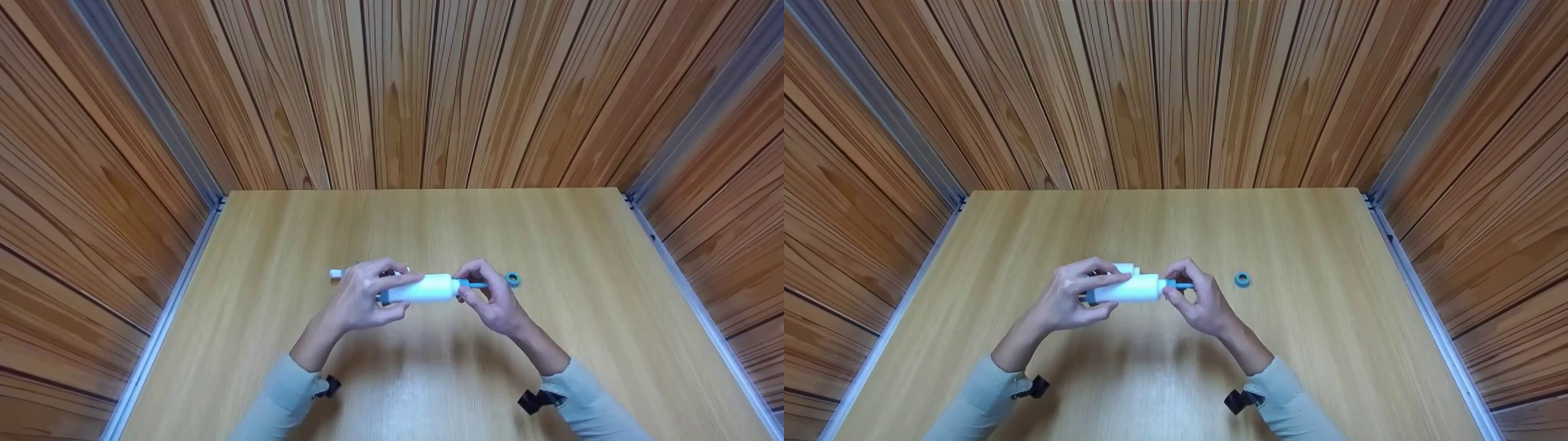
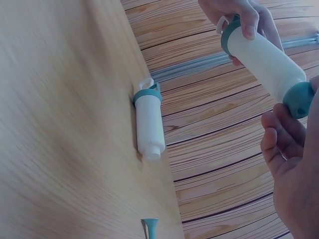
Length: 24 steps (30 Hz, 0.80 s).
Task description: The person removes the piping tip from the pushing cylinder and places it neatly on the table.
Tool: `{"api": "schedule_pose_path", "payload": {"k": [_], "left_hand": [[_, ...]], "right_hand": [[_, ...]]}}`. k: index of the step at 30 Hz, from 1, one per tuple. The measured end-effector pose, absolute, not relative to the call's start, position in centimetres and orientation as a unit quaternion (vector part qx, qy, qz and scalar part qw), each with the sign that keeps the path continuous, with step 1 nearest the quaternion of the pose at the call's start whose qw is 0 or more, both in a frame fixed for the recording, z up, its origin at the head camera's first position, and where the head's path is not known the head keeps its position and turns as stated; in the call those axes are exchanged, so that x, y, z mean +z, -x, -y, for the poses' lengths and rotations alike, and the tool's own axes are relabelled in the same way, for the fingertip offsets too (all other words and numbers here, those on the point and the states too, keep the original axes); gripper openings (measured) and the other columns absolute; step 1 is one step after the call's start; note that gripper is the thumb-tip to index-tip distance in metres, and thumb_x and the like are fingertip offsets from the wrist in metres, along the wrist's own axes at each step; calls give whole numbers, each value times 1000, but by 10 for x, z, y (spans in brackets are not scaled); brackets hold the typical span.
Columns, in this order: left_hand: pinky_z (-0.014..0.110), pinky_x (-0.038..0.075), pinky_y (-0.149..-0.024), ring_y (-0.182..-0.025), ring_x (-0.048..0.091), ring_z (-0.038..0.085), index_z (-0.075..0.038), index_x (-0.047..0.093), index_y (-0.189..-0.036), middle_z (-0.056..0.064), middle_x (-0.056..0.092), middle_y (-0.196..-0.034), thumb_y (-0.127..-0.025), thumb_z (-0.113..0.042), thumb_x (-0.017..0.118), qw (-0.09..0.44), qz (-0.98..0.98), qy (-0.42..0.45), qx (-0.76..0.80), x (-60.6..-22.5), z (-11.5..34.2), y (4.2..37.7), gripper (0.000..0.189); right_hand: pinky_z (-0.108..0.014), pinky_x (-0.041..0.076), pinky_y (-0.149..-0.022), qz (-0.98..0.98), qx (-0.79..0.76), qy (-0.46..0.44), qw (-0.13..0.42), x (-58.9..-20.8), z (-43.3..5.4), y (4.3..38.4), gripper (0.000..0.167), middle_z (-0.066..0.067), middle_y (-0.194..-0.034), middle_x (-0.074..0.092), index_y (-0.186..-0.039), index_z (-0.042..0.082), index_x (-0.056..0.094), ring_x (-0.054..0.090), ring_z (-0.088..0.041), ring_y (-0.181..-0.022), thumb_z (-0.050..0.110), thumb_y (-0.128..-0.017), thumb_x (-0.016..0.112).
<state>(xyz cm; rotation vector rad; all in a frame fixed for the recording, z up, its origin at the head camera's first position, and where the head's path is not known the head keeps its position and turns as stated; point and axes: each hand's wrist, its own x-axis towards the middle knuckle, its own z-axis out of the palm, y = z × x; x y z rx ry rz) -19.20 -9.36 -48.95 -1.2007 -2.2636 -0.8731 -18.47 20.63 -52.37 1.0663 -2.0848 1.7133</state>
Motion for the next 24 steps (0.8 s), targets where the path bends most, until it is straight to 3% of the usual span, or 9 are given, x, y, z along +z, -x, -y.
{"api": "schedule_pose_path", "payload": {"k": [4,7,13,24], "left_hand": [[31,64,-73,-90,78,23,-18,85,-131,9,82,-115,-88,-22,93,213,817,431,-319,-490,94,191,44],[32,65,-74,-91,79,24,-18,86,-130,9,82,-115,-87,-22,93,215,816,430,-321,-489,94,191,44],[32,65,-74,-91,79,24,-18,86,-130,9,82,-114,-87,-21,93,226,813,433,-317,-488,95,192,44],[33,65,-74,-92,78,23,-19,85,-131,9,83,-116,-88,-22,93,229,816,433,-308,-486,95,192,43]], "right_hand": [[-19,62,-80,697,598,-378,117,-524,-207,186,22,-17,-105,64,-119,-15,53,67,-2,-95,-10,-104,67],[-18,63,-86,686,603,-390,119,-524,-207,187,24,-17,-107,63,-117,-16,51,67,-2,-100,-10,-103,70],[-18,62,-99,688,593,-398,129,-524,-207,185,37,-14,-112,63,-121,-16,54,68,-2,-107,-28,-87,65],[-17,61,-102,698,579,-396,143,-523,-211,186,41,-19,-114,67,-123,-15,59,70,-4,-111,-27,-85,70]]}}
